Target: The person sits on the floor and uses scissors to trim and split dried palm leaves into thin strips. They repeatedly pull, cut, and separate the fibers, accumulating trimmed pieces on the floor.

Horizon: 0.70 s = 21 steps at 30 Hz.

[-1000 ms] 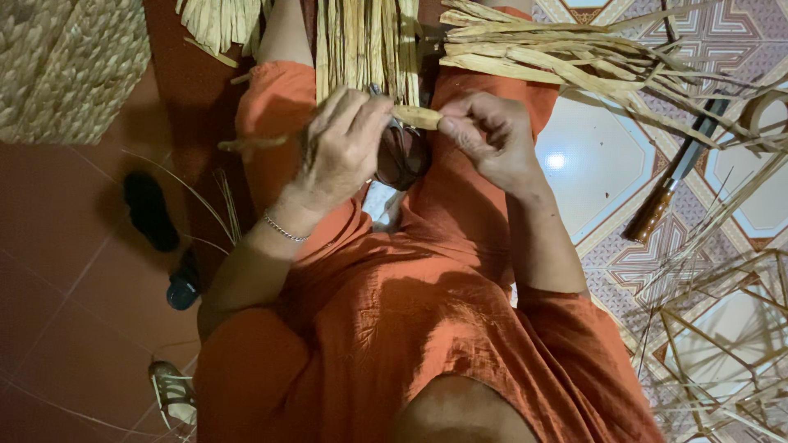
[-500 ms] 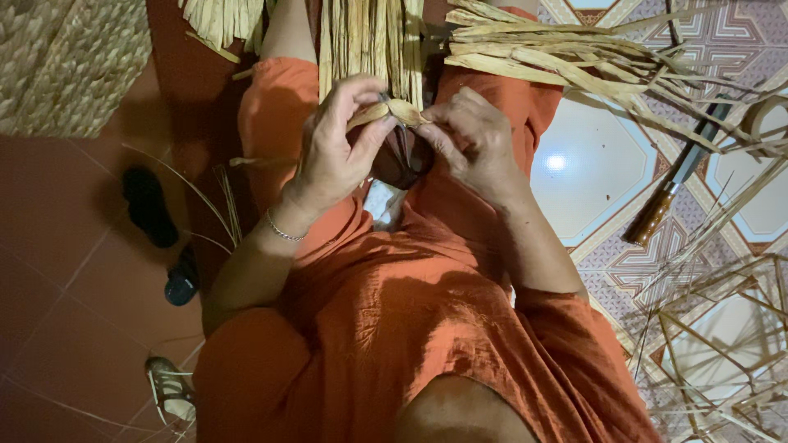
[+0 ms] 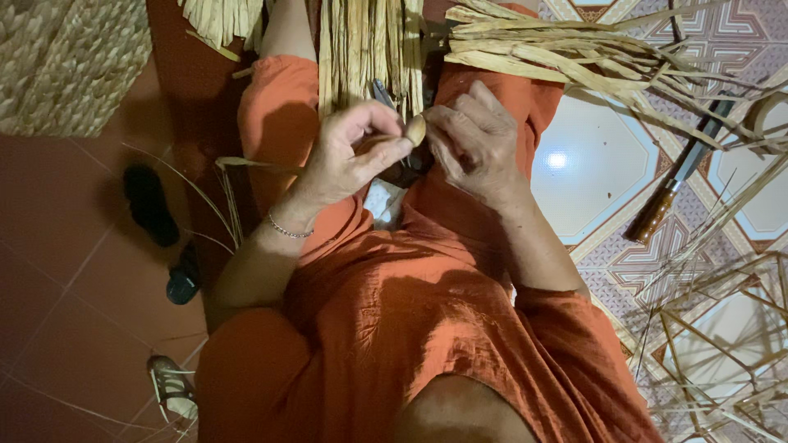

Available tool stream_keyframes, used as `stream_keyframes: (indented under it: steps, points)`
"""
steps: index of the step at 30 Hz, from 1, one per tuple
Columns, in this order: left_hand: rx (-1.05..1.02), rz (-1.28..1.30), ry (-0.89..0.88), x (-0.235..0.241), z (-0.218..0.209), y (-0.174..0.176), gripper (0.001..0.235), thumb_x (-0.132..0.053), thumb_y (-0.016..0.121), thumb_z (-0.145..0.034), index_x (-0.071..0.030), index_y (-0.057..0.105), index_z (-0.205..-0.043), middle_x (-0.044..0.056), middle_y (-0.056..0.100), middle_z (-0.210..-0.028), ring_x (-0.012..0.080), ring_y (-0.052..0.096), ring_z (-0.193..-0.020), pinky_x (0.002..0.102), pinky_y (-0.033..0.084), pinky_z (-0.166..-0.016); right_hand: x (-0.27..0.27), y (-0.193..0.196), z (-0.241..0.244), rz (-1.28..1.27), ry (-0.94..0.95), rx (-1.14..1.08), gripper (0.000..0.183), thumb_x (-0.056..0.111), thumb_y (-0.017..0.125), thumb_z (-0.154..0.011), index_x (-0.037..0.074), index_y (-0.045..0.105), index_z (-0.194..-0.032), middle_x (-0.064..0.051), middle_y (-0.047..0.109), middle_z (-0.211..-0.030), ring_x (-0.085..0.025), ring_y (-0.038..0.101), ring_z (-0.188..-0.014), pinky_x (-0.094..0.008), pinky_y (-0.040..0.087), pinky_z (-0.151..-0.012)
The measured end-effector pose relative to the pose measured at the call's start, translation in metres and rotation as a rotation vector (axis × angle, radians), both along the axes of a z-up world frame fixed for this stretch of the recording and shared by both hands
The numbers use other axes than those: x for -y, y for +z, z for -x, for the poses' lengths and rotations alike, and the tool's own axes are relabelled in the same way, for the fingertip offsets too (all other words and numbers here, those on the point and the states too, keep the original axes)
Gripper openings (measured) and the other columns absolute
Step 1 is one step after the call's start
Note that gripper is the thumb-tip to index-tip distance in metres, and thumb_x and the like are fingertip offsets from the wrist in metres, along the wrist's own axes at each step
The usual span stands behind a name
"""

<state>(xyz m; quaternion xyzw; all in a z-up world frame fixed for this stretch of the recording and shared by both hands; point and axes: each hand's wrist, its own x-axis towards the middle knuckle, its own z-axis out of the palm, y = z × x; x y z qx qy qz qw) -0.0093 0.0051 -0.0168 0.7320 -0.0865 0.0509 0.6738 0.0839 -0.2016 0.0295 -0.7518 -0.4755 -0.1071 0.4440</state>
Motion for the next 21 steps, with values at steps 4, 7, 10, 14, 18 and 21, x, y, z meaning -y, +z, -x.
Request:
stream_keyframes:
  steps: [4, 7, 10, 14, 18, 21]
  points:
    - [0.076, 0.033, 0.05, 0.011, 0.004, 0.013, 0.03, -0.007, 0.072, -0.101, 0.002, 0.062, -0.128, 0.015, 0.068, -0.12, 0.0179, 0.071, -0.108, 0.031, 0.065, -0.091, -0.002, 0.0, 0.0, 0.008, -0.007, 0.066, 0.025, -0.008, 0.081, -0.082, 0.001, 0.069, -0.101, -0.007, 0.049, -0.076, -0.023, 0.042, -0.068, -0.036, 0.036, -0.062]
    - [0.143, -0.125, 0.13, 0.018, 0.008, 0.027, 0.03, -0.003, 0.074, -0.1, 0.003, 0.064, -0.128, 0.018, 0.069, -0.127, 0.0208, 0.07, -0.117, 0.033, 0.063, -0.096, -0.005, 0.002, 0.0, -0.021, 0.008, 0.091, 0.024, -0.008, 0.083, -0.082, -0.002, 0.068, -0.101, -0.008, 0.049, -0.075, -0.024, 0.042, -0.066, -0.038, 0.035, -0.06]
    - [0.204, -0.239, 0.222, 0.023, 0.006, 0.037, 0.027, 0.0, 0.076, -0.097, 0.003, 0.066, -0.122, 0.017, 0.071, -0.122, 0.0232, 0.071, -0.114, 0.035, 0.06, -0.098, -0.007, 0.005, 0.0, -0.03, 0.01, 0.13, 0.026, -0.008, 0.083, -0.081, -0.003, 0.067, -0.101, -0.01, 0.053, -0.079, -0.026, 0.045, -0.067, -0.038, 0.038, -0.06]
    - [0.138, -0.192, 0.25, 0.028, 0.004, 0.036, 0.019, 0.003, 0.074, -0.097, 0.004, 0.067, -0.114, 0.014, 0.073, -0.112, 0.0216, 0.075, -0.097, 0.032, 0.062, -0.087, -0.008, 0.006, 0.002, -0.028, 0.019, 0.122, 0.028, -0.009, 0.081, -0.078, -0.004, 0.067, -0.102, -0.01, 0.053, -0.08, -0.027, 0.048, -0.069, -0.039, 0.04, -0.061]
    - [0.224, -0.309, 0.295, 0.027, 0.005, 0.023, 0.012, 0.002, 0.071, -0.1, 0.002, 0.067, -0.111, 0.013, 0.072, -0.106, 0.0227, 0.074, -0.093, 0.033, 0.061, -0.083, -0.008, 0.002, 0.005, -0.032, 0.01, 0.104, 0.027, -0.009, 0.08, -0.078, -0.002, 0.067, -0.101, -0.011, 0.052, -0.079, -0.027, 0.049, -0.07, -0.039, 0.041, -0.061]
    - [0.184, -0.149, 0.24, 0.024, -0.004, 0.011, 0.004, -0.001, 0.066, -0.106, -0.003, 0.066, -0.11, 0.008, 0.073, -0.1, 0.0137, 0.072, -0.084, 0.025, 0.063, -0.075, -0.006, -0.004, 0.004, -0.009, 0.013, 0.001, 0.022, -0.008, 0.081, -0.082, -0.002, 0.069, -0.099, -0.011, 0.054, -0.076, -0.027, 0.048, -0.069, -0.039, 0.039, -0.06]
